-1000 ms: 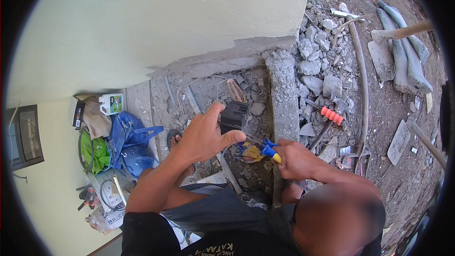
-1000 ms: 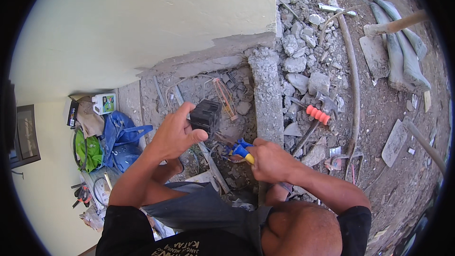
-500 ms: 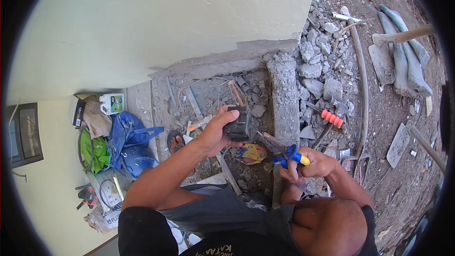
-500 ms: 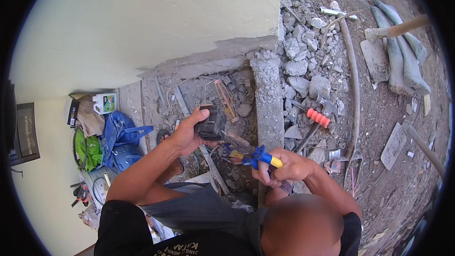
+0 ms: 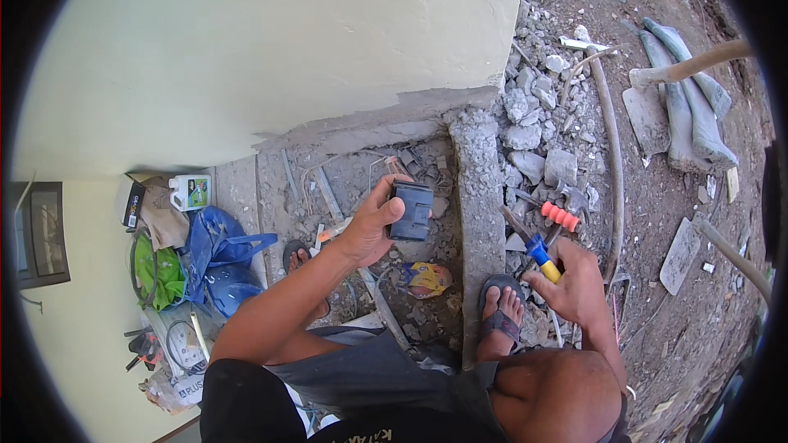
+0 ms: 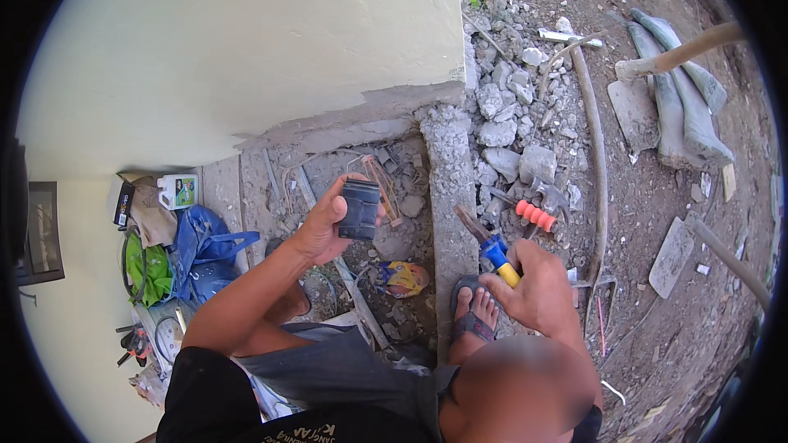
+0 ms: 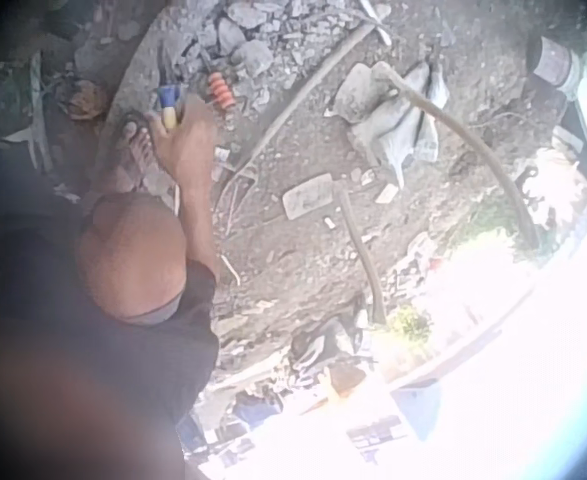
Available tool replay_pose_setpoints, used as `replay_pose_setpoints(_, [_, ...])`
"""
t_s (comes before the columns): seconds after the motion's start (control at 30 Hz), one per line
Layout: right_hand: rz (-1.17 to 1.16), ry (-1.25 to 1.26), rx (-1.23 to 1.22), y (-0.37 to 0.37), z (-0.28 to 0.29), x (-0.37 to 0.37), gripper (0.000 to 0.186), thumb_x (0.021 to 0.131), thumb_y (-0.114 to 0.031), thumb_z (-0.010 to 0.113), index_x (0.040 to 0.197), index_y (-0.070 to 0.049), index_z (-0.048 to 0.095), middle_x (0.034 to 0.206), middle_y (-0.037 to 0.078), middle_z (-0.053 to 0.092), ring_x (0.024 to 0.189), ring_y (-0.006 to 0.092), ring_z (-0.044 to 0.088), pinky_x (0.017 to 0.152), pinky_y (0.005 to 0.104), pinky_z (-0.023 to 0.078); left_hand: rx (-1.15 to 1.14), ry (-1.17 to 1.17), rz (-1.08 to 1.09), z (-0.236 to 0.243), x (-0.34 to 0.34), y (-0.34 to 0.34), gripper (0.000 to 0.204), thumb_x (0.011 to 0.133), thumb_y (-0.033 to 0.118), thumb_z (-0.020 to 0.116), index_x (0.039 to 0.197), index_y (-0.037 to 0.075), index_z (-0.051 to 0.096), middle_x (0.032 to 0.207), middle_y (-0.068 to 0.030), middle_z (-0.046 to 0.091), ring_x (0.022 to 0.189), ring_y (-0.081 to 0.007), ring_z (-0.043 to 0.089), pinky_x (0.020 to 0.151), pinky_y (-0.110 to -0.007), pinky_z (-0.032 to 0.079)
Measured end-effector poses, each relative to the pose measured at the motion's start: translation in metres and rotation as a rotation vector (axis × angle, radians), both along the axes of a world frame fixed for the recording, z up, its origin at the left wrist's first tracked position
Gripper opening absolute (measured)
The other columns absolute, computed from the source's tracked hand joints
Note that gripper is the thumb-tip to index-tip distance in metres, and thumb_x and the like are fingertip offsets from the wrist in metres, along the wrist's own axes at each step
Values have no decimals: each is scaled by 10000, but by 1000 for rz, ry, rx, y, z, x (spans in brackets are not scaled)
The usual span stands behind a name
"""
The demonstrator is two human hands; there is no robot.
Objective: Installing an electrical junction box into a wall and routing wires.
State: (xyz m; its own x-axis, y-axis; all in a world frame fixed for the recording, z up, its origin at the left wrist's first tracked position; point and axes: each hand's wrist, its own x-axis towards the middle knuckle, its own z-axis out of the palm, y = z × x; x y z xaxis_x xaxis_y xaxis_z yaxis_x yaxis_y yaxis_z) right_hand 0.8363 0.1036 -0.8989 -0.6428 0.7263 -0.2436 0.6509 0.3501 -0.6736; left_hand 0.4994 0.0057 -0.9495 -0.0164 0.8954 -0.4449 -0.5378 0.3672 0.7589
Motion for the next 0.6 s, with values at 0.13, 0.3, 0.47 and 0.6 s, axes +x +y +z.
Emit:
replay_pose_setpoints(0.13, [-57,252,110,18,36,-11,311,718,-172,864,794,-43,591,913,164,609,773,396,629,680,466,505,-102,-57,74,2,8,8,741,833,634,745,1298,114,497,1097,-120,668,955,-232,680,827,-383,571])
replay_pose_setpoints(0.3, [-7,489,407,32,66,-13,551,593,-323,978,906,-8,651,956,108,632,843,209,663,674,293,525,-126,-45,180,-20,24,17,703,892,658,655,1265,77,524,1038,-118,675,879,-205,676,709,-381,574])
replay_pose_setpoints(0.47, [-447,1090,202,32,59,-21,501,677,-186,944,988,-65,570,796,34,575,721,151,554,728,271,479,-12,-98,242,-38,69,25,660,917,625,639,1295,98,520,1035,-119,671,857,-206,667,702,-377,566])
replay_pose_setpoints(0.6, [-356,1305,230,50,39,-30,433,759,-155,853,982,-105,486,812,13,511,809,163,534,754,307,494,39,-226,236,-44,97,28,650,924,591,651,1349,121,506,1037,-120,667,854,-208,663,701,-382,565])
